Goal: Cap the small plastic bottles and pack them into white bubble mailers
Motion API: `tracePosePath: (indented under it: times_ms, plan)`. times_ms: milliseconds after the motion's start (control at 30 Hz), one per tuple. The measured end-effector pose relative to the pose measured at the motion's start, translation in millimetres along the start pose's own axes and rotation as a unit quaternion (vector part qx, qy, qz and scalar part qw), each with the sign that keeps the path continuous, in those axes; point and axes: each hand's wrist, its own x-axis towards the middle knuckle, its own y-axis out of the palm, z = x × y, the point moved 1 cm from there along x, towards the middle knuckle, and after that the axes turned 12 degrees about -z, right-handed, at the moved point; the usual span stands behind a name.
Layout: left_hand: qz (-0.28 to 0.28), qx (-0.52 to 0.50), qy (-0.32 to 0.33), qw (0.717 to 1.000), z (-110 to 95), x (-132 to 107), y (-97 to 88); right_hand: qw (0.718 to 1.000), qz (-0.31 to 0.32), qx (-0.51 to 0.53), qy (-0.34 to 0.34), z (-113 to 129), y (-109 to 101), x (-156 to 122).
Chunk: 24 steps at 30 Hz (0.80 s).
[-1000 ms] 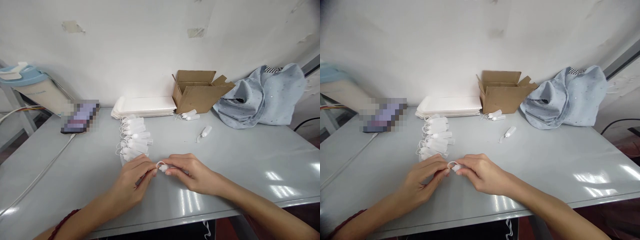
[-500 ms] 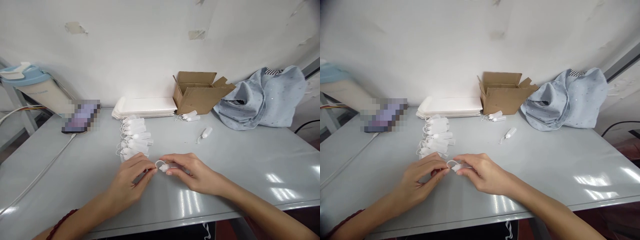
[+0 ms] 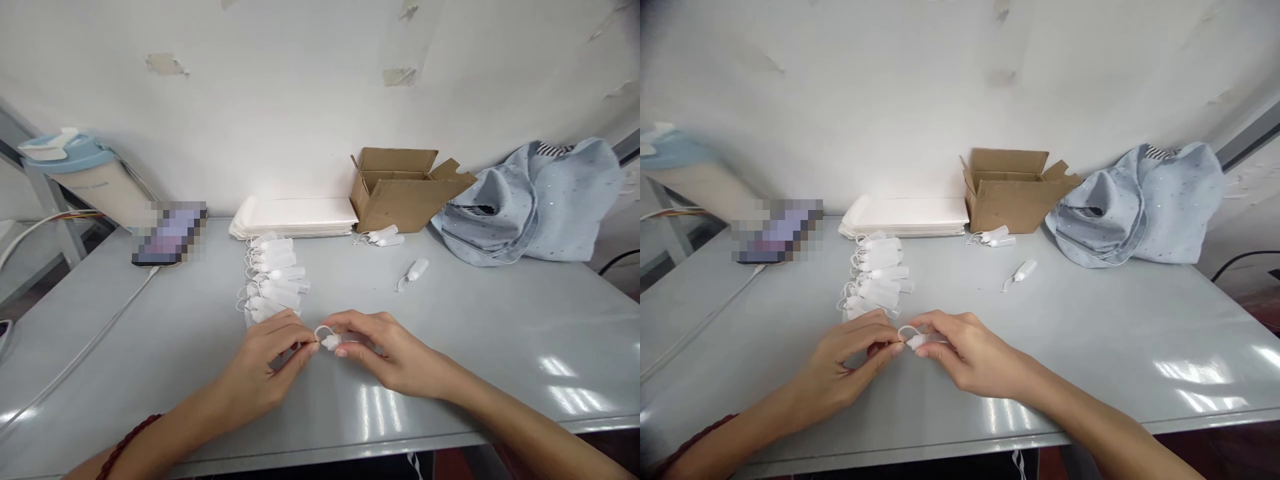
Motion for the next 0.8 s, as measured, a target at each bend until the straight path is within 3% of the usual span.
tracePosePath:
  times_ms: [133,233,300,433,600,800]
  plan:
    - [0.002,0.010,-0.017,1.000,3,5,-11.8,1.000,-0.012,0.002,0.005,0,-10,3]
    - [-0.041,0.055,-0.055,0.996,10,12,-32.1,0.993,-0.090,-0.072,-0.012,-10,-30,7]
    - [-0.079,0.074,-0.080,0.991,17,16,-46.8,0.975,-0.157,-0.156,-0.008,-23,-48,9]
    - [-0.111,0.101,-0.116,0.982,34,22,-64.5,0.918,-0.210,-0.334,-0.033,-48,-82,10]
    - [-0.095,0.171,-0.153,0.969,49,24,-65.9,0.897,-0.143,-0.414,0.058,-70,-107,6]
    - [-0.160,0.201,-0.232,0.938,47,26,-64.9,0.909,-0.082,-0.395,0.103,-87,-113,2]
